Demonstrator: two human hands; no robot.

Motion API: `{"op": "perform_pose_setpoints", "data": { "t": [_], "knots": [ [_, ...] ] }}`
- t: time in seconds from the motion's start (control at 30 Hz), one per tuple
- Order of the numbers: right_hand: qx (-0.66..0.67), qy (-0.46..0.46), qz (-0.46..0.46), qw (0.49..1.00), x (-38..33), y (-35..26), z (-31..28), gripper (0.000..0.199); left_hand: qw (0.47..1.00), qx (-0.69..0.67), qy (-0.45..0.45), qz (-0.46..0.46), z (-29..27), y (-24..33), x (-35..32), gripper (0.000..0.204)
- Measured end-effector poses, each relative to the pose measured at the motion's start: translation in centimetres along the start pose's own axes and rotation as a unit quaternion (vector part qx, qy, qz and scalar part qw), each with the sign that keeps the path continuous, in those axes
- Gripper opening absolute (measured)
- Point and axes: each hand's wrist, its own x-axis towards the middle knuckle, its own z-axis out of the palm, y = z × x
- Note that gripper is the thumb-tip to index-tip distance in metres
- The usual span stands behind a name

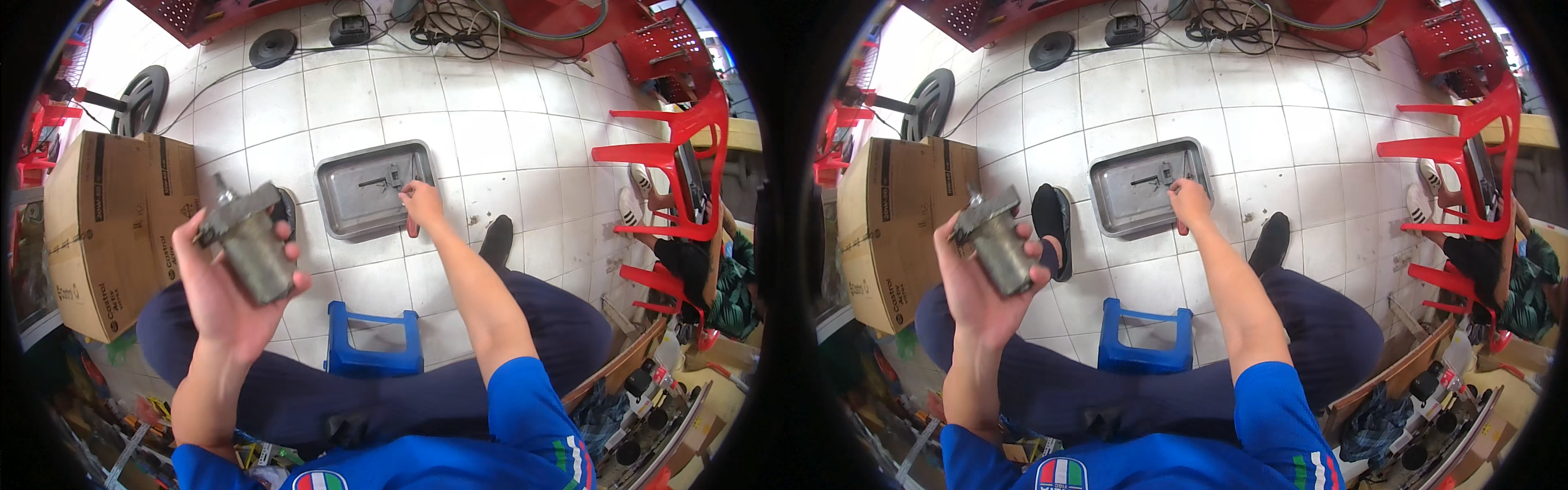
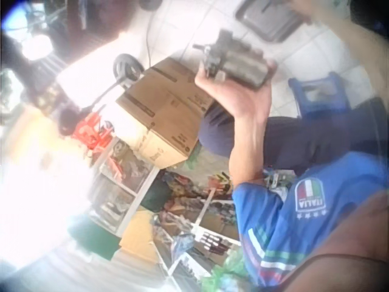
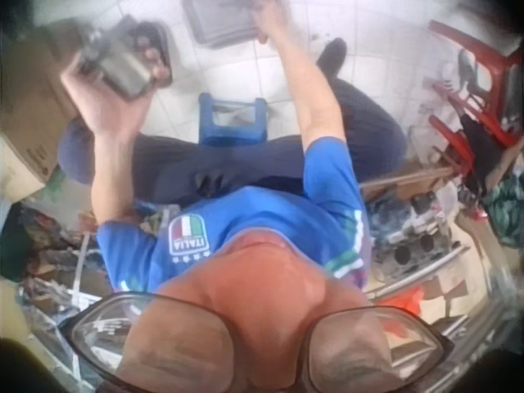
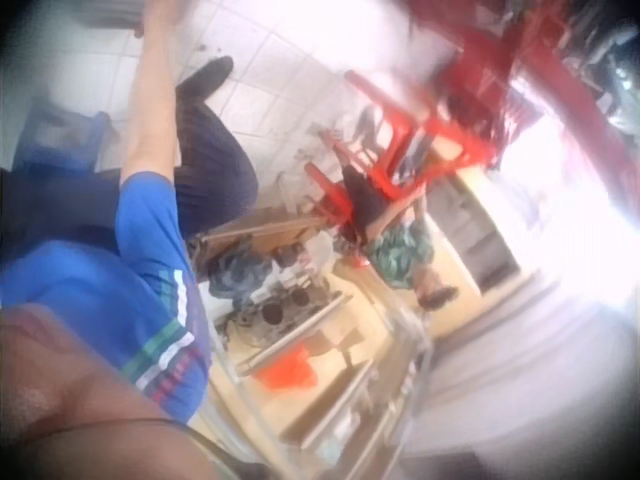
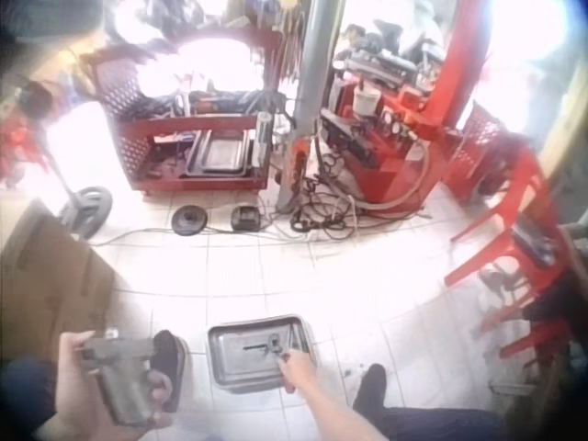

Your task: The person manipulates a small cylindrical mechanical component by hand, removing a metal cover and using a screwdriver to pry at internal components over a metal tray.

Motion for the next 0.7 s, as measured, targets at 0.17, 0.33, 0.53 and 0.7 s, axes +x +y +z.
{"op": "perform_pose_setpoints", "data": {
  "t": [0.17,0.33,0.53,0.7],
  "knots": [
    [-0.011,0.014,-0.048,0.999,1.0,-0.9,3.0,0.011,0.999,-0.004,0.032,-0.039,0.2,-0.1,0.8,0.065],
    [-0.047,0.003,-0.093,0.995,2.5,-1.5,4.8,0.013,0.995,-0.005,0.068,-0.069,0.1,-0.1,1.6,0.065],
    [-0.106,0.020,-0.064,0.992,3.8,-1.5,6.5,0.014,0.994,-0.019,0.079,-0.068,0.5,0.0,2.1,0.065],
    [-0.123,0.017,-0.081,0.989,3.9,-1.0,7.0,0.019,0.993,-0.066,0.051,-0.083,-0.1,0.0,2.2,0.067]
  ]
}}
